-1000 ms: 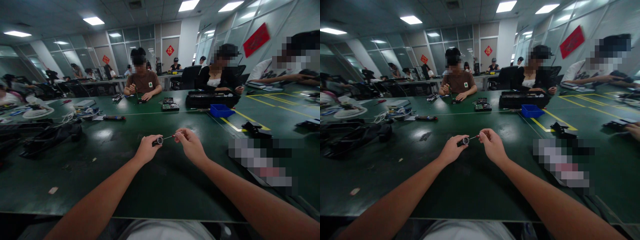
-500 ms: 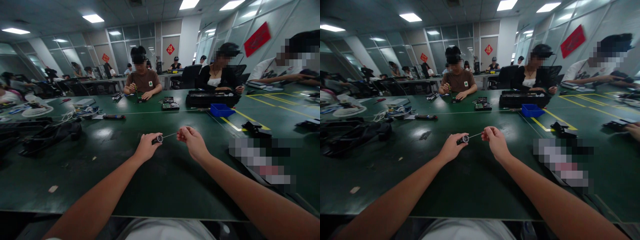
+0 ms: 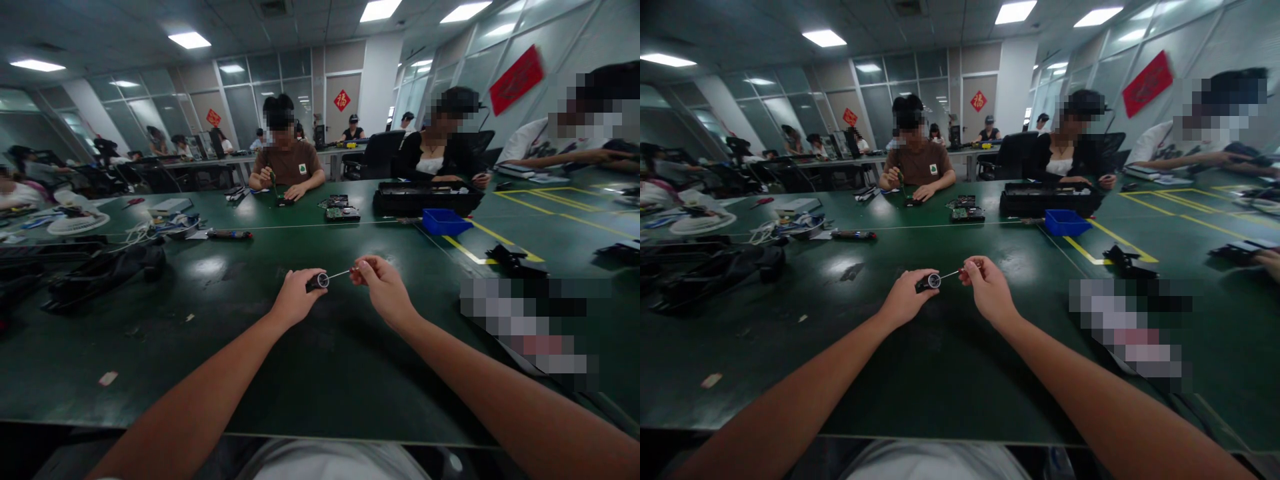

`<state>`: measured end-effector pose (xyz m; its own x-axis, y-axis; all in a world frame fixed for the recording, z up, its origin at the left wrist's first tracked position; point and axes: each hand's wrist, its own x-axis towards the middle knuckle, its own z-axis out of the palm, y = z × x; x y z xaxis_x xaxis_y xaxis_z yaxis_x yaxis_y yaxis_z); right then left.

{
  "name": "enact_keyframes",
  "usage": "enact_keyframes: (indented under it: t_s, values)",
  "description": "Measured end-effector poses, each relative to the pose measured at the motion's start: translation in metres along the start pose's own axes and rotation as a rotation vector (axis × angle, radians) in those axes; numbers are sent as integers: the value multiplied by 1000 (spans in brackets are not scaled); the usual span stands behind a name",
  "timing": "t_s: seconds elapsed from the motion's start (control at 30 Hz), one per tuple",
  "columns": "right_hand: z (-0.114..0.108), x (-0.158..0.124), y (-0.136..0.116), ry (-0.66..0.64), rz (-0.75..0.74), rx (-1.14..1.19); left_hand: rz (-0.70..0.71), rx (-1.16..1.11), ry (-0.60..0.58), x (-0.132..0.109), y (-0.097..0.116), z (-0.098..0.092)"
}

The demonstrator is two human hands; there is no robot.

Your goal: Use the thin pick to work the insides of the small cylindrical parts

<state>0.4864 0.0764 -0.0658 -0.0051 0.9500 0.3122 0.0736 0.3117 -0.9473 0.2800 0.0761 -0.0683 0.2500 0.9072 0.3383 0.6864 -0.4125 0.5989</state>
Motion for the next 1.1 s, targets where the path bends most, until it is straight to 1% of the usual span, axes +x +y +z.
enact_keyframes:
  t_s: [0.13,0.23,0.37,0.43,0.6,0.7,0.77,0.93,1.03,1.1]
  values:
    - [-1,0,0,-9,-2,-16,-1,3,-13,0,1,-1]
    - [-1,-1,-8,1,-8,-54,-3,8,-10,0,-1,-1]
    - [-2,-4,-23,-9,-6,-231,18,14,-1,-1,-3,-1]
    - [-2,-6,-26,-20,-19,-271,19,15,-2,-1,-4,-2]
    - [-1,-10,-27,-75,-87,-370,17,23,10,0,-7,-2]
    - [0,-11,-27,-92,-89,-424,13,24,11,0,-7,-2]
    - [0,-11,-26,-82,-84,-451,8,24,8,0,-6,-2]
    - [0,-10,-18,-22,-137,-428,7,18,3,0,-3,-2]
    - [0,-11,-17,-36,-124,-385,13,8,11,0,-4,-2]
    - [0,-11,-19,-54,-113,-396,19,0,13,0,-5,-2]
